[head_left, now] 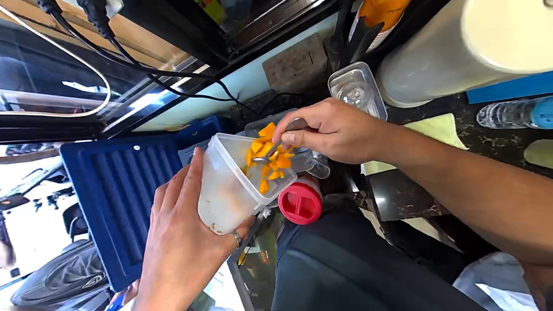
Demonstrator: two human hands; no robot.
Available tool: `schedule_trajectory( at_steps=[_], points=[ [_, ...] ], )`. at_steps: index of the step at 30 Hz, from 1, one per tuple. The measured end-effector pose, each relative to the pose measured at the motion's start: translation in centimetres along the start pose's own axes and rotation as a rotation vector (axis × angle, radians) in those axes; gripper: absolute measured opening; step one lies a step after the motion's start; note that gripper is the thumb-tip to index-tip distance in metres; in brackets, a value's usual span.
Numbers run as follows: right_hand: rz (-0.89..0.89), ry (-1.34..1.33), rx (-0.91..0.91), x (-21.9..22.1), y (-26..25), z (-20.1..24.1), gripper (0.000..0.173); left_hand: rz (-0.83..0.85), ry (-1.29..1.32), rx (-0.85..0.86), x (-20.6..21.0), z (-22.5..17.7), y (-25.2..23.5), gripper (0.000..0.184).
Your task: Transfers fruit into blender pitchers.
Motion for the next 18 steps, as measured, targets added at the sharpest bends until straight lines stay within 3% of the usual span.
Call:
schedule_trajectory(
  at_steps=[3, 5, 9, 14, 18],
  points=[
    [-0.204, -0.218, 0.022, -0.1, -0.1, 1.9, 0.022, 0.001, -0.007, 0.014, 0.2, -0.3, 0.1, 0.126],
    [-0.253, -0.339, 0.092, 2.3, -0.4, 2.7, 0.020, -0.004, -0.006, 0.019, 0.3, -0.7, 0.2, 0.127],
    [0.089, -0.208, 0.263, 6.8, -1.0, 0.4, 0.023, -0.034, -0.014, 0.072, 0.6, -1.1, 0.2, 0.125],
    [-0.076, -0.088, 0.259, 3.0, -0.1, -1.3, 0.025, -0.049, 0.013, 0.058, 0.9, -0.9, 0.1, 0.126],
    [-0.225, -0.342, 0.167, 0.5, 0.5, 0.4, 0.024, -0.072, 0.013, 0.053, 0.9, -0.8, 0.0, 0.125]
  ],
)
Point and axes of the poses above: each hand's wrist, its own y-axis away from the middle knuckle, its own x-axis out of the palm, z = x × y, the point moved 3 cm from there along -y, towards the middle knuckle, and after that the axes turned 8 degrees about -x, right-handed, at the moved point
